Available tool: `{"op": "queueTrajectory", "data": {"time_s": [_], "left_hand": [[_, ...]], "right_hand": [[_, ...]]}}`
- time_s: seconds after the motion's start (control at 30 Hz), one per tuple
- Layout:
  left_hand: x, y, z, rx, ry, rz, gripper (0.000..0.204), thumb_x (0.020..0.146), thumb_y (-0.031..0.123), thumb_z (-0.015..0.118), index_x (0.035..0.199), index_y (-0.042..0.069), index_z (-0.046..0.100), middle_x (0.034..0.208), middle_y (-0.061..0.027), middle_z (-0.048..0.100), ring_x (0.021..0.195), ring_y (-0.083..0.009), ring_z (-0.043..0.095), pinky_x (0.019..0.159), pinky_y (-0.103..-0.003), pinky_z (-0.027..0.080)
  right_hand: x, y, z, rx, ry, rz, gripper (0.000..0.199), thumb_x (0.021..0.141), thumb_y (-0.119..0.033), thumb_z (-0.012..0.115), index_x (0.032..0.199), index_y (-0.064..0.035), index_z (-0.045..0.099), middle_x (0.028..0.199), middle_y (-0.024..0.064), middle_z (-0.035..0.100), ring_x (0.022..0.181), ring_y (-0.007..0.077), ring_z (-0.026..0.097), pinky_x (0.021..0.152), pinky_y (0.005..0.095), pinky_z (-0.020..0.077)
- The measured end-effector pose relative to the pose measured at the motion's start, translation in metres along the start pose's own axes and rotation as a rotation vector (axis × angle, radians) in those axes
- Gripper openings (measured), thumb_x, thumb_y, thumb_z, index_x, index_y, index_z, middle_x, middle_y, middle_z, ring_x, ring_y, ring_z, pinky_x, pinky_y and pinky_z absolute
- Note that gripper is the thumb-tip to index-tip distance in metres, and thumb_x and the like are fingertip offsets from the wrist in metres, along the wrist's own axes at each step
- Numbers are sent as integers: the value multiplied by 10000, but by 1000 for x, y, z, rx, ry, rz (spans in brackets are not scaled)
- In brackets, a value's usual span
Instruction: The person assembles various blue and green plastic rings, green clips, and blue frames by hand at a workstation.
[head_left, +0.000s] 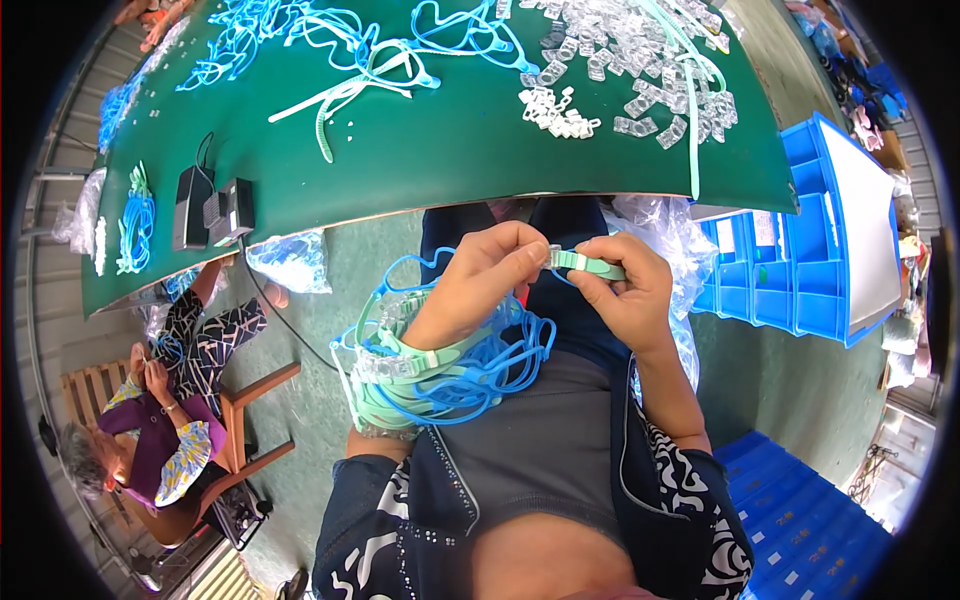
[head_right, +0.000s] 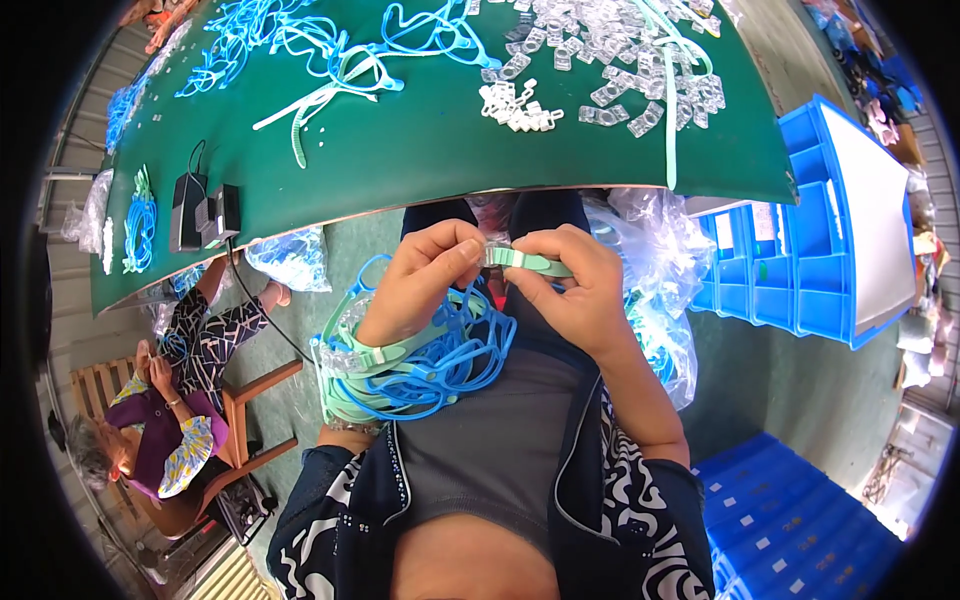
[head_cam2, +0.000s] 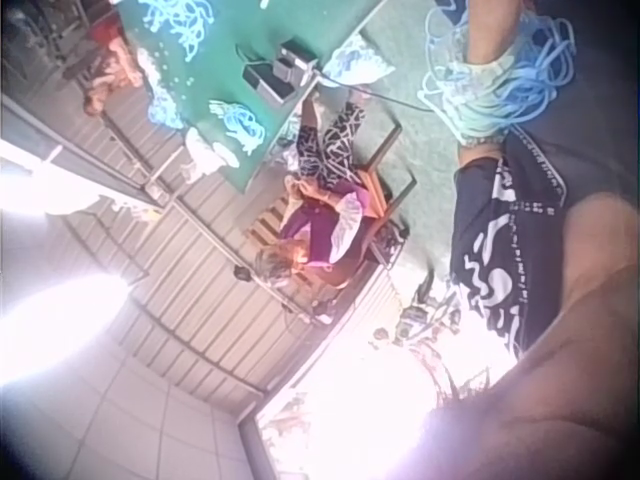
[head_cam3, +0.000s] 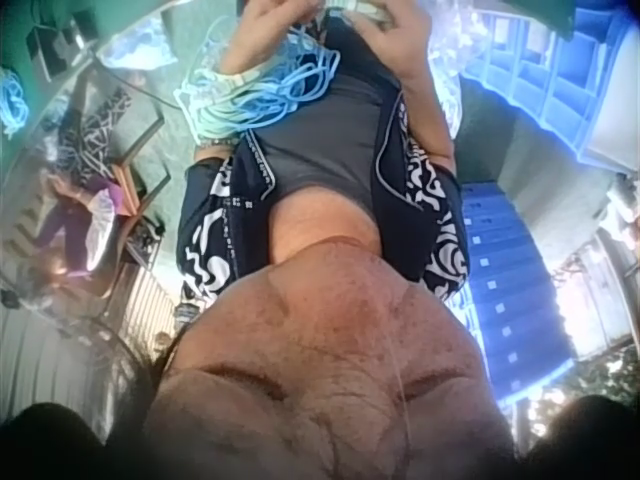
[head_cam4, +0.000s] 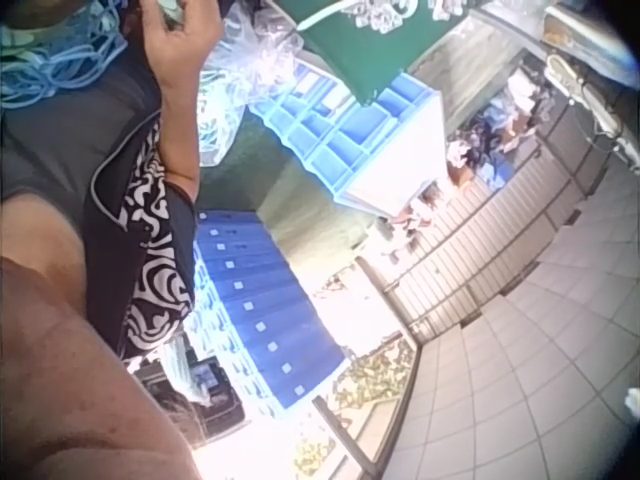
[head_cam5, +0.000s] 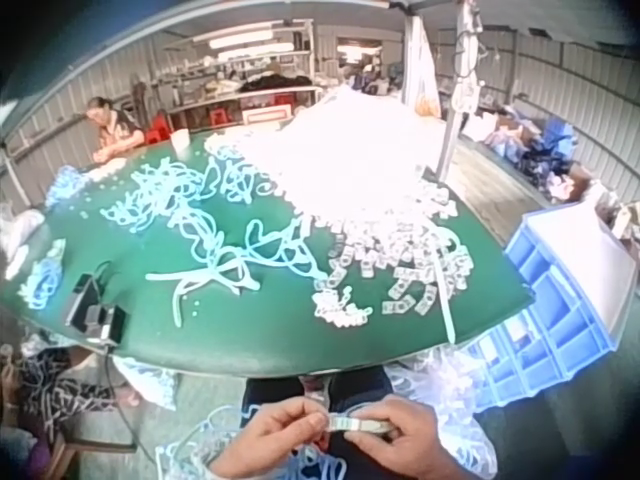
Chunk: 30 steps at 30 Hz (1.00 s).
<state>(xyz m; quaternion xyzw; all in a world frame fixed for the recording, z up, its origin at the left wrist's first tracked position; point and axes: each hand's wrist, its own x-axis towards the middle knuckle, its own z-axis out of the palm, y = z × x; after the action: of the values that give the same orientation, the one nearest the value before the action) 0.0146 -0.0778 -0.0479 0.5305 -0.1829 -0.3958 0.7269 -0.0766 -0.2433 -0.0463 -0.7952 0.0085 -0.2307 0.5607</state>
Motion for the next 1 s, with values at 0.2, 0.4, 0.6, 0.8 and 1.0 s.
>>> {"op": "queueTrajectory", "data": {"time_s": [0.2,0.4,0.6,0.8,1.0], "left_hand": [[0,7,-4,78,-39,-4,169,884,172,565,897,5,586,731,17,538,652,-29,459,564,-187,379],[-1,5,-4,-106,89,112,116,864,113,581,917,10,591,740,8,563,652,-51,479,589,-199,392],[-1,8,-30,-711,-49,523,124,817,153,590,858,42,552,886,-93,585,758,-181,552,726,-332,458],[-10,14,-48,-843,31,434,160,797,136,548,935,59,520,831,-93,555,667,-178,494,641,-330,411],[-1,5,-21,-328,176,-34,264,879,265,555,1031,51,520,828,-38,565,652,-95,471,609,-243,404]], "right_hand": [[10,-1,-13,-51,-175,30,241,682,23,712,902,1,614,746,20,552,591,54,447,497,188,322],[11,2,-10,151,-163,188,240,681,-22,708,908,-28,631,732,34,577,574,90,496,524,213,386],[1,36,-12,-154,-323,173,230,682,-49,708,891,-11,619,768,66,594,661,132,557,597,251,438],[16,-1,-7,-297,-284,-24,211,640,-103,721,808,-34,612,664,62,491,582,199,488,538,317,374],[44,-51,50,-238,-632,-761,316,626,-313,727,735,-68,560,656,37,435,619,230,451,604,362,352]]}}
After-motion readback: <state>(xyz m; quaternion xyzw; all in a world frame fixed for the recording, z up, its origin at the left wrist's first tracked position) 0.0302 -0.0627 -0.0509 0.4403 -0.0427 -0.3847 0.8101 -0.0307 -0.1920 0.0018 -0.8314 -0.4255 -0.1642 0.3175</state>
